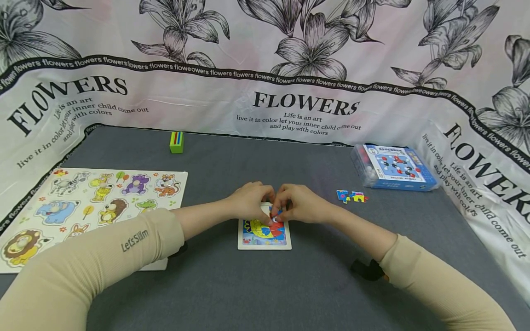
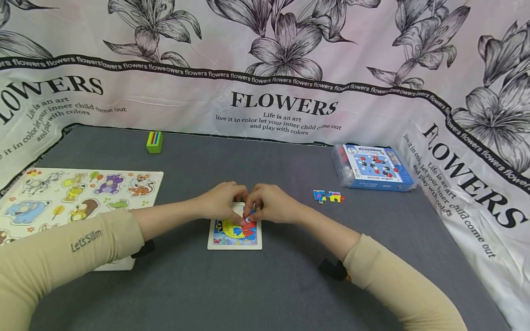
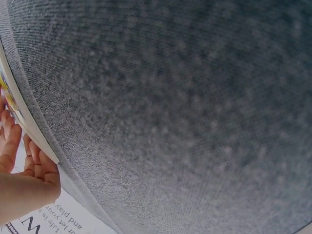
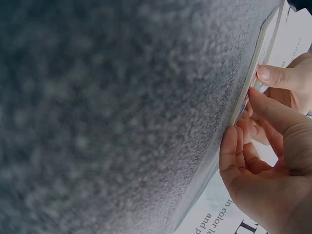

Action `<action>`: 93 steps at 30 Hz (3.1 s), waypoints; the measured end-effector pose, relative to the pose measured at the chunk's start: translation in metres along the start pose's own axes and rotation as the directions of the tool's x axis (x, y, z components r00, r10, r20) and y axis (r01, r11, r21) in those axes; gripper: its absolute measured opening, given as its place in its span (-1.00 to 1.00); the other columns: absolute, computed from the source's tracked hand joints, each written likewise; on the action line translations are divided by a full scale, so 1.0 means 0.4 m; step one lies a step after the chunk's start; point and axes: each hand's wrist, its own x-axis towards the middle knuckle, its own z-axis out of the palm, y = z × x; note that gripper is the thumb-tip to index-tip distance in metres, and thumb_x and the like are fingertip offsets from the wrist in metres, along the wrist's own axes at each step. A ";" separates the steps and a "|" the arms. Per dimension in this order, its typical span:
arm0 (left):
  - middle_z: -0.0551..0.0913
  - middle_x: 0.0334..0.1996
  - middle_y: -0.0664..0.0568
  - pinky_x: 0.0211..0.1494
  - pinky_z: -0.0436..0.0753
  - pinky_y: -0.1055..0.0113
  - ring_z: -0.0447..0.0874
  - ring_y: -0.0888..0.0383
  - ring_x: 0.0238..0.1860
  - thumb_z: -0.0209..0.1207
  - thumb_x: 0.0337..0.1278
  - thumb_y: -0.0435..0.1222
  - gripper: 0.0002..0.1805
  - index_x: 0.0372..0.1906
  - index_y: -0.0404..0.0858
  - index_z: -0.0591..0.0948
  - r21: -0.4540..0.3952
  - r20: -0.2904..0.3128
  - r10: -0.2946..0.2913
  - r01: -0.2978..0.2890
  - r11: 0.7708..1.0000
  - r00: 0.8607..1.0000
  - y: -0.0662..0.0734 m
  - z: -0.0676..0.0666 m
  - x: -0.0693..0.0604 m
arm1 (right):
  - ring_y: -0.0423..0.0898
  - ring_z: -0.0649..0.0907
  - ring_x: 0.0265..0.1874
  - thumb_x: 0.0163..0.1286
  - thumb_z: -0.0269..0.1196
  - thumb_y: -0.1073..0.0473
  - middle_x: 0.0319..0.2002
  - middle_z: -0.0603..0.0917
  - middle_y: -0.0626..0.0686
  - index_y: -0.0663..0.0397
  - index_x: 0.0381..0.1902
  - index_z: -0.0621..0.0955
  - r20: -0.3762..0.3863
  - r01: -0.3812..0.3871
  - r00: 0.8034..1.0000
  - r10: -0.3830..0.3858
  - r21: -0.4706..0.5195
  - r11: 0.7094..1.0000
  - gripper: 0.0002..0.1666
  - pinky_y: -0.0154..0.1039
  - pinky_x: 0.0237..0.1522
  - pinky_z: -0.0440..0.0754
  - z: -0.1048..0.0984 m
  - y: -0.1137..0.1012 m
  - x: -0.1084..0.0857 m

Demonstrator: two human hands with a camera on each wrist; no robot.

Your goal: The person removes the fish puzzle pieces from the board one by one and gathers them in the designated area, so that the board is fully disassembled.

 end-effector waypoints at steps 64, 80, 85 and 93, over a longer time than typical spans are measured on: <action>0.55 -0.15 -0.03 -0.17 0.40 0.31 0.42 0.07 -0.12 0.51 -0.14 -0.05 -0.48 -0.03 -0.11 0.61 0.017 -0.021 -0.013 0.013 1.000 1.000 0.009 0.002 -0.005 | -0.13 0.68 -0.31 0.38 0.28 0.19 -0.17 0.73 0.12 0.10 -0.05 0.67 -0.090 -0.209 0.966 0.241 0.271 0.940 -0.79 -0.24 -0.17 0.70 -0.087 0.075 -0.082; 0.54 -0.16 -0.01 -0.20 0.38 0.34 0.42 0.09 -0.13 0.51 -0.14 -0.05 -0.48 -0.02 -0.10 0.60 0.022 -0.024 -0.007 0.008 1.000 1.000 0.012 0.002 -0.010 | -0.15 0.78 -0.32 0.44 0.22 0.09 -0.21 0.65 0.17 0.23 -0.02 0.61 -0.181 -0.296 0.913 0.366 0.326 0.898 -0.68 -0.17 -0.22 0.75 -0.186 0.185 -0.226; 0.54 -0.16 -0.01 -0.20 0.37 0.35 0.41 0.10 -0.14 0.50 -0.12 -0.05 -0.48 -0.01 -0.10 0.60 0.028 -0.022 -0.014 0.014 1.000 1.000 0.012 0.001 -0.012 | -0.23 0.74 -0.30 0.45 0.22 0.13 -0.21 0.62 0.10 0.26 0.05 0.58 -0.194 -0.342 0.894 0.403 0.284 0.895 -0.66 -0.23 -0.19 0.74 -0.211 0.227 -0.283; 0.54 -0.16 -0.01 -0.20 0.38 0.34 0.42 0.10 -0.13 0.51 -0.14 -0.06 -0.49 -0.03 -0.09 0.60 0.023 -0.023 -0.022 0.023 0.999 0.999 0.012 0.003 -0.013 | -0.28 0.70 -0.30 0.46 0.19 0.14 -0.18 0.61 0.07 0.33 0.14 0.51 -0.171 -0.427 0.864 0.474 0.248 0.869 -0.57 -0.26 -0.18 0.73 -0.238 0.287 -0.363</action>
